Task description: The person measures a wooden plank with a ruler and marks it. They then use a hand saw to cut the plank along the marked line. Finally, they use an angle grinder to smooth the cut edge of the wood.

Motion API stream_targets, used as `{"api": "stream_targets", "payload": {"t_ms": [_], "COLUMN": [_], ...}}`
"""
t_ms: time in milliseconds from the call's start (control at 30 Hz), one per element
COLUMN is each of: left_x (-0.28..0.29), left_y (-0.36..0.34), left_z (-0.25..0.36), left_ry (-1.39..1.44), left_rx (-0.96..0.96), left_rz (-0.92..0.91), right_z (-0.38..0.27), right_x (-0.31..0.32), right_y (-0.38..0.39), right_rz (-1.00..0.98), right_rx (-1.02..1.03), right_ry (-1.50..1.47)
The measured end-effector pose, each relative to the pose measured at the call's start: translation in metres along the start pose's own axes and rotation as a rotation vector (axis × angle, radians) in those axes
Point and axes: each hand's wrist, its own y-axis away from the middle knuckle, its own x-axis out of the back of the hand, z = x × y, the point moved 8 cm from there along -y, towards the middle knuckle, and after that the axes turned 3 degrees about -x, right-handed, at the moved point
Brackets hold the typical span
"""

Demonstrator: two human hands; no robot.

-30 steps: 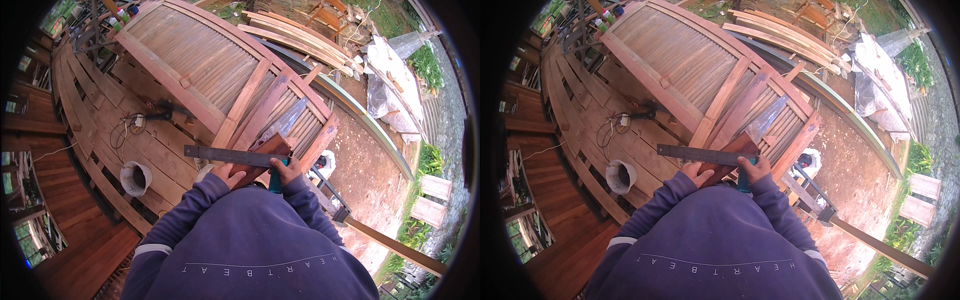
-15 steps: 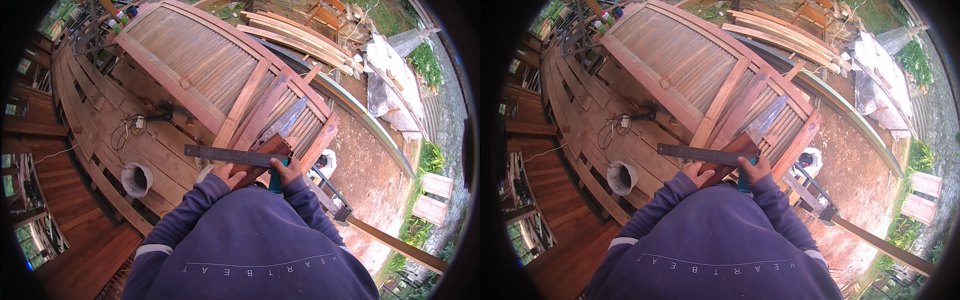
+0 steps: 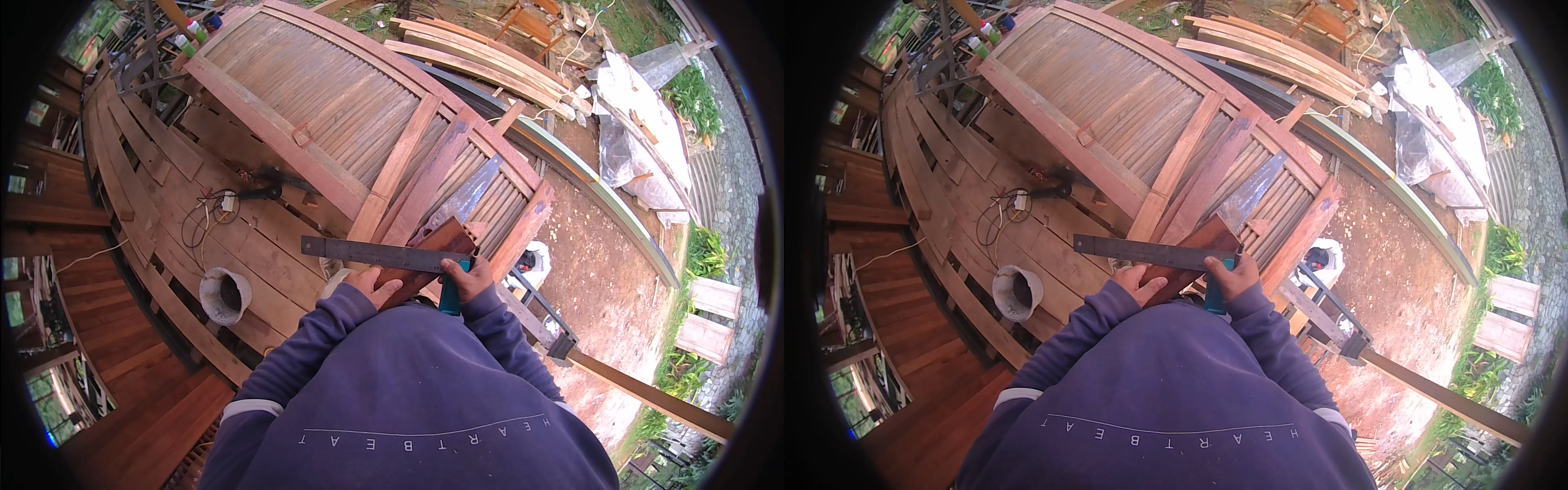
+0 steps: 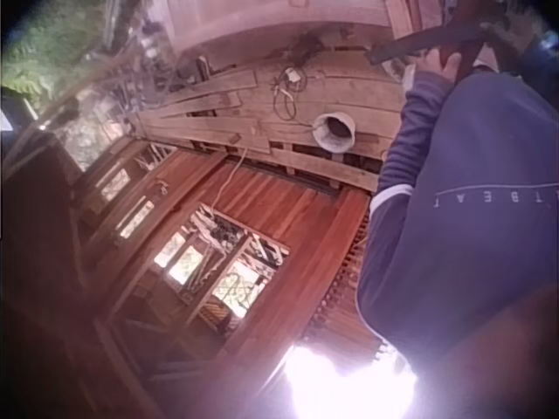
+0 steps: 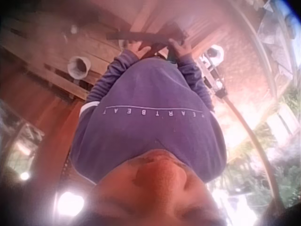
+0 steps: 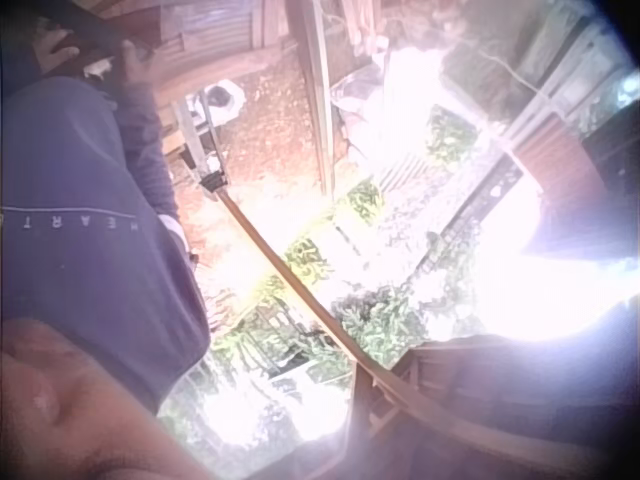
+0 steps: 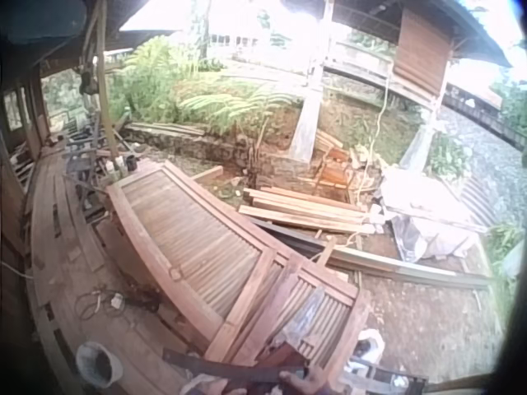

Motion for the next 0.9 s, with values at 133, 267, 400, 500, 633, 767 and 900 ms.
{"api": "stream_targets", "payload": {"t_ms": [133,267,400,500,633,767,900], "left_x": [-0.0002,0.0012,0.0021,0.0037,0.0044,0.0053,0.0052], "left_y": [0.0000,-0.0003,0.0004,0.0013,0.0020,0.0029,0.0022], "left_z": [-0.0018,-0.0011,-0.0020,-0.0005,-0.0007,-0.0025,-0.0030], "left_ry": [-0.008,-0.010,-0.009,0.003,0.008,0.000,0.006], "left_rx": [-0.014,-0.027,-0.018,-0.010,0.005,0.009,0.008], "left_rz": [0.011,0.019,0.011,0.000,-0.006,-0.001,0.001], "right_z": [-0.0005,-0.0013,-0.0008,-0.0032,-0.0024,-0.0024,-0.0018], "right_x": [-0.0007,-0.0018,-0.0034,-0.0047,-0.0052,-0.0074,-0.0074], "right_y": [0.0011,0.0014,0.0012,0.0018,0.0011,0.0011,0.0001], "right_rz": [-0.010,-0.011,-0.017,-0.030,-0.040,-0.042,-0.047], "right_rx": [-0.012,-0.005,-0.014,-0.014,-0.005,-0.012,-0.019], "right_ry": [0.015,0.011,0.007,0.017,0.004,-0.001,0.020]}}
